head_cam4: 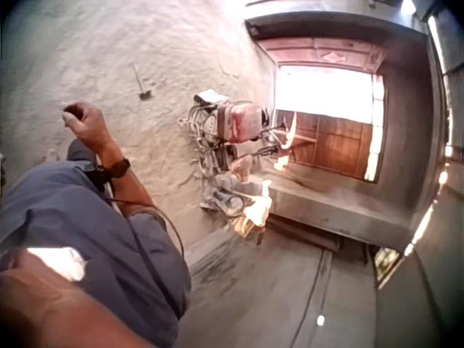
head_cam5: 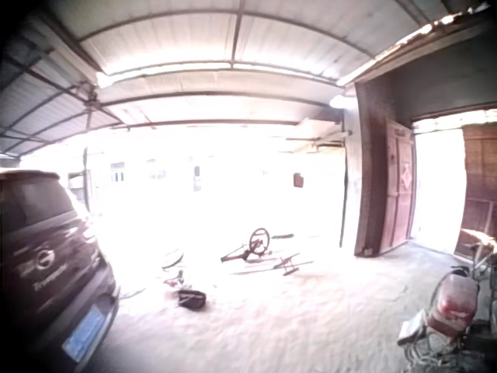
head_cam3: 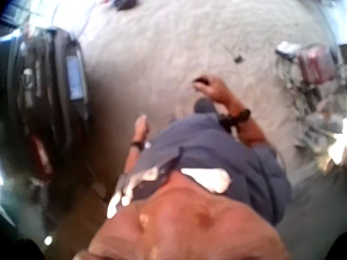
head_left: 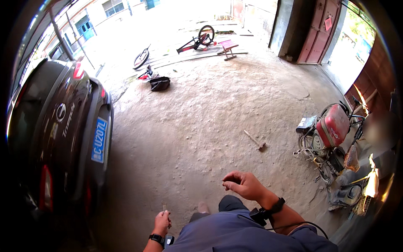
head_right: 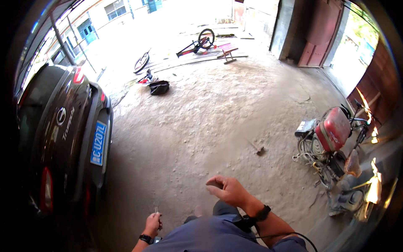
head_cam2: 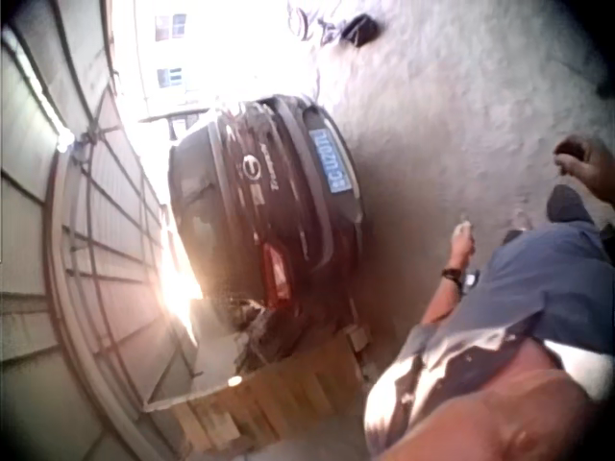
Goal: The person sits on a small stool and uses a screwdriver and wrenches to work on a bicycle that is upside down. They remove a pedal from the crank arm, inspect the components, and then reattach the pedal, tightening it with a wrench.
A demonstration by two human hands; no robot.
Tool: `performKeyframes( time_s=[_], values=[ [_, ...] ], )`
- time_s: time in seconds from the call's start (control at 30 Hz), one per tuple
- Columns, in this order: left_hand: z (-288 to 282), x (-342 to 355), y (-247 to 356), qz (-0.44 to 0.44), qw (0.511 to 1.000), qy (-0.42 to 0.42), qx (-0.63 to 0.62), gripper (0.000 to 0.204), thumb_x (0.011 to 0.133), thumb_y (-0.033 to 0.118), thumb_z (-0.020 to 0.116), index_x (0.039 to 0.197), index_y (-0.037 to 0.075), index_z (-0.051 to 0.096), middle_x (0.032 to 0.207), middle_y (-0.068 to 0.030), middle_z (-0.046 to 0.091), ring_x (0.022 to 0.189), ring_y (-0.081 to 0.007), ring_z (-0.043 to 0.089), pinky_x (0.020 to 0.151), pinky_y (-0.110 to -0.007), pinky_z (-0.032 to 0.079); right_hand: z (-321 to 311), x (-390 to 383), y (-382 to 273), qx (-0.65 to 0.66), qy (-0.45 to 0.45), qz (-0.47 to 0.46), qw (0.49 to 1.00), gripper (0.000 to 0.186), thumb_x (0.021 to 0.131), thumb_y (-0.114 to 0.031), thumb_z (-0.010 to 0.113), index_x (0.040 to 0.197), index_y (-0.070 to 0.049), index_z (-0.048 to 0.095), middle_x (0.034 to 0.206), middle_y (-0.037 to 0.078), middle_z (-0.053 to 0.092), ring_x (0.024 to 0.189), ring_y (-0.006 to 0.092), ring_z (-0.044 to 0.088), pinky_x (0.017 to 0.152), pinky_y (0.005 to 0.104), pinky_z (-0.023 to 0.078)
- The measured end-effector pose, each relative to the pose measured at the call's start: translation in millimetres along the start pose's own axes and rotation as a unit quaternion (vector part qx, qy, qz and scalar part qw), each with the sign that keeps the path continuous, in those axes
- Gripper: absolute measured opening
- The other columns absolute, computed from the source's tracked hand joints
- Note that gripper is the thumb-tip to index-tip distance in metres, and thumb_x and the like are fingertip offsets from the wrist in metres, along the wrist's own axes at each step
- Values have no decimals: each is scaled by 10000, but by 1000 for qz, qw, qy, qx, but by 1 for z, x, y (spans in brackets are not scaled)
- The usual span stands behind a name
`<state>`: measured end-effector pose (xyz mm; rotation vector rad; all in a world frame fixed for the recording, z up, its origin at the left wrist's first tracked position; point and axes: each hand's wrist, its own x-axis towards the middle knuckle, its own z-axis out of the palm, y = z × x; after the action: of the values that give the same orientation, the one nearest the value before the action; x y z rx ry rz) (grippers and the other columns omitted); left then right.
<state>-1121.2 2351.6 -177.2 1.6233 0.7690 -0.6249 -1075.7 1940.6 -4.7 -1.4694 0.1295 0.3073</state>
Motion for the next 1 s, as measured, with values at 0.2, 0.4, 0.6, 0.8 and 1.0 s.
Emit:
performKeyframes(
  time_s=[0.2, 0.4, 0.6, 0.8, 1.0],
  values=[
    [73, 122, 143, 43, 995, -53, 69, 322, 1040, 333, 492, 1028, 36, 617, 614, -30, 513, 451, -132, 481, 419, -307, 386, -85, 81, -6, 1, 89, 24, 996, 166, 975, -101, 641, 1094, 14, 655, 954, 81, 718, 866, 136, 696, 768, 268, 552],
    [181, 200, 270, 44, 989, -92, 104, 331, 1040, 328, 468, 1036, 27, 604, 629, -39, 523, 473, -138, 482, 433, -307, 391, -188, 204, -43, 34, 141, 41, 989, 178, 974, -130, 644, 1075, 15, 664, 926, 70, 717, 854, 133, 693, 761, 272, 547],
    [254, 253, 381, 53, 985, -71, 150, 301, 1037, 300, 503, 984, 33, 634, 618, -21, 524, 474, -122, 479, 433, -307, 394, -294, 335, -113, -14, 119, 13, 993, 195, 957, -137, 657, 1074, 18, 669, 903, 65, 710, 846, 117, 678, 758, 264, 535],
    [294, 342, 473, 15, 985, -55, 164, 371, 1036, 348, 498, 992, 18, 660, 633, -35, 549, 484, -136, 491, 456, -310, 417, -364, 461, -154, 71, 121, 24, 990, 190, 969, -138, 649, 1095, 3, 661, 926, 64, 708, 836, 126, 681, 744, 264, 535],
    [367, 483, 603, 91, 950, -94, 282, 503, 1041, 415, 438, 957, 4, 717, 650, -77, 627, 512, -162, 576, 514, -338, 476, -445, 587, -187, 92, 226, 35, 969, 164, 985, -124, 614, 1067, 13, 653, 941, 79, 714, 830, 143, 694, 737, 272, 542]
  ],
)
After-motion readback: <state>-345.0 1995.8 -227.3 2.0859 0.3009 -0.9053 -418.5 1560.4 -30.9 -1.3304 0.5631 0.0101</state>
